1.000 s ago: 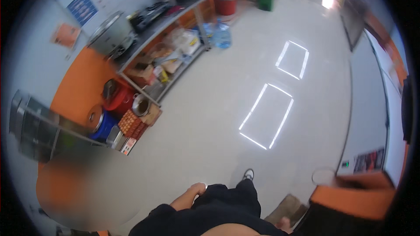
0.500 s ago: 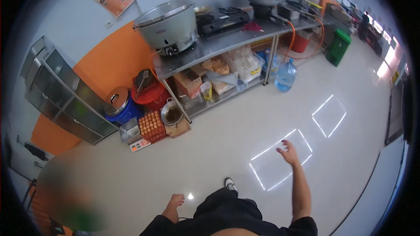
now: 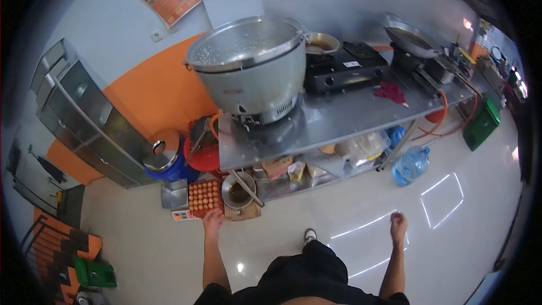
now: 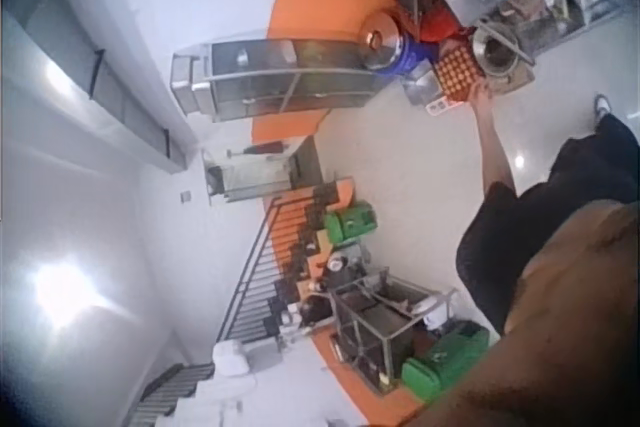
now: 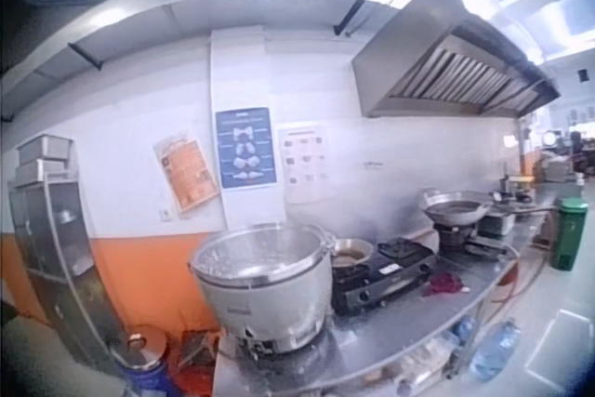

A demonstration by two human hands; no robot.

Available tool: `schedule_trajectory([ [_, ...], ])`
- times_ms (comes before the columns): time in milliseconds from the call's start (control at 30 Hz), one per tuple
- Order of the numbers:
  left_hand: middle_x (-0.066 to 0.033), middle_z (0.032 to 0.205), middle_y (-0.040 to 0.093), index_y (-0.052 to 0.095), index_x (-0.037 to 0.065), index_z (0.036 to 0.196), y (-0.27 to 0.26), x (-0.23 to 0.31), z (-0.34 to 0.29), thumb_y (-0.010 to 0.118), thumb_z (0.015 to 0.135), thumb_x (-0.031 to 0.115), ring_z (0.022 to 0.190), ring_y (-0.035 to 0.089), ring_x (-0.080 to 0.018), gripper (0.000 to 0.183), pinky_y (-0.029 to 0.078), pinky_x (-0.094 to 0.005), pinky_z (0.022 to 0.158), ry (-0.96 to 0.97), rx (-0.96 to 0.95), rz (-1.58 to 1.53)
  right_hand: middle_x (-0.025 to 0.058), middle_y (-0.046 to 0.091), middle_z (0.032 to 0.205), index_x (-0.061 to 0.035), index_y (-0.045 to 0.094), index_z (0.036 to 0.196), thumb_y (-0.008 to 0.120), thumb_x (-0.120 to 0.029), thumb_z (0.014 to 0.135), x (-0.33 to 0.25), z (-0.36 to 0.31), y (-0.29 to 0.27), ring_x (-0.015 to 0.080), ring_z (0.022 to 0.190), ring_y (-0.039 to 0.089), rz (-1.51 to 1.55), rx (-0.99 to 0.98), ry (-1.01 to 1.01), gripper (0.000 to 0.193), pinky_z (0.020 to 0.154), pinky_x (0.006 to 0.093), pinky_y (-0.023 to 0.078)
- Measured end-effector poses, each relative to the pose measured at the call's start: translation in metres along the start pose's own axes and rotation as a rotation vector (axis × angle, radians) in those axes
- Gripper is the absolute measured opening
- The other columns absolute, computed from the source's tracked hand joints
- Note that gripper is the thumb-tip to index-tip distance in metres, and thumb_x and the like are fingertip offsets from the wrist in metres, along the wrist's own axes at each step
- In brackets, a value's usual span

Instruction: The person washes various kitchen items including bowls, plates, and a large metal pot in a industrial sink using a sponge and a spray nozzle before storing them in a cabinet.

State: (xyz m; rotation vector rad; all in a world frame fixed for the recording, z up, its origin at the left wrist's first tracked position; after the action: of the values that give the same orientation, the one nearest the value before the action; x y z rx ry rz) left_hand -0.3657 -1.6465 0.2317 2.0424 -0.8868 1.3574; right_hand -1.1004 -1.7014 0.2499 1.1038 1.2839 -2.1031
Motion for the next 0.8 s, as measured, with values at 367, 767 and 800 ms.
schedule_trajectory([
  [367,-0.0045,0.11,0.061,0.056,0.005,0.117,0.122,0.342,0.181,0.049,0.095,0.033,0.102,0.055,-0.0147,0.036,0.042,-0.0308,0.086,0.459,0.074,-0.055,0.0037,0.06,0.1,-0.0011,0.058,0.107,0.058,-0.02,0.09,-0.447,0.376,0.236,0.0103,0.09,0.055,0.561,-0.328,-0.441,0.025,0.079,0.0247,0.043],
  [767,-0.0095,0.109,0.063,0.056,0.002,0.117,0.19,0.455,0.342,0.044,0.096,0.031,0.101,0.059,-0.0209,0.038,0.046,-0.036,0.089,0.101,-0.266,-0.407,0.0138,0.057,0.115,-0.0059,0.054,0.123,0.052,-0.044,0.088,-0.532,0.489,0.366,0.0245,0.112,0.049,0.571,-0.661,0.116,0.052,0.091,0.0419,0.041],
  [800,-0.0099,0.105,0.065,0.058,0.002,0.115,0.199,0.459,0.342,0.045,0.096,0.029,0.096,0.061,-0.0211,0.036,0.05,-0.0355,0.085,0.065,-0.283,-0.439,0.0138,0.057,0.115,-0.0059,0.054,0.123,0.052,-0.044,0.088,-0.529,0.494,0.369,0.0245,0.112,0.049,0.559,-0.659,0.126,0.052,0.091,0.0419,0.041],
])
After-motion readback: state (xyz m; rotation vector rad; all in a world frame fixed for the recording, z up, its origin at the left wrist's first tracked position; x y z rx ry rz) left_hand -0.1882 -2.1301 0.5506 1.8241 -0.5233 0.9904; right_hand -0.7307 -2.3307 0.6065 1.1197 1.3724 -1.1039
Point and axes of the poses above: each hand's wrist, its own z-axis towards the middle knuckle, its own y-axis out of the palm, x = y × z, the point moved 5 cm from there along z, towards the middle knuckle
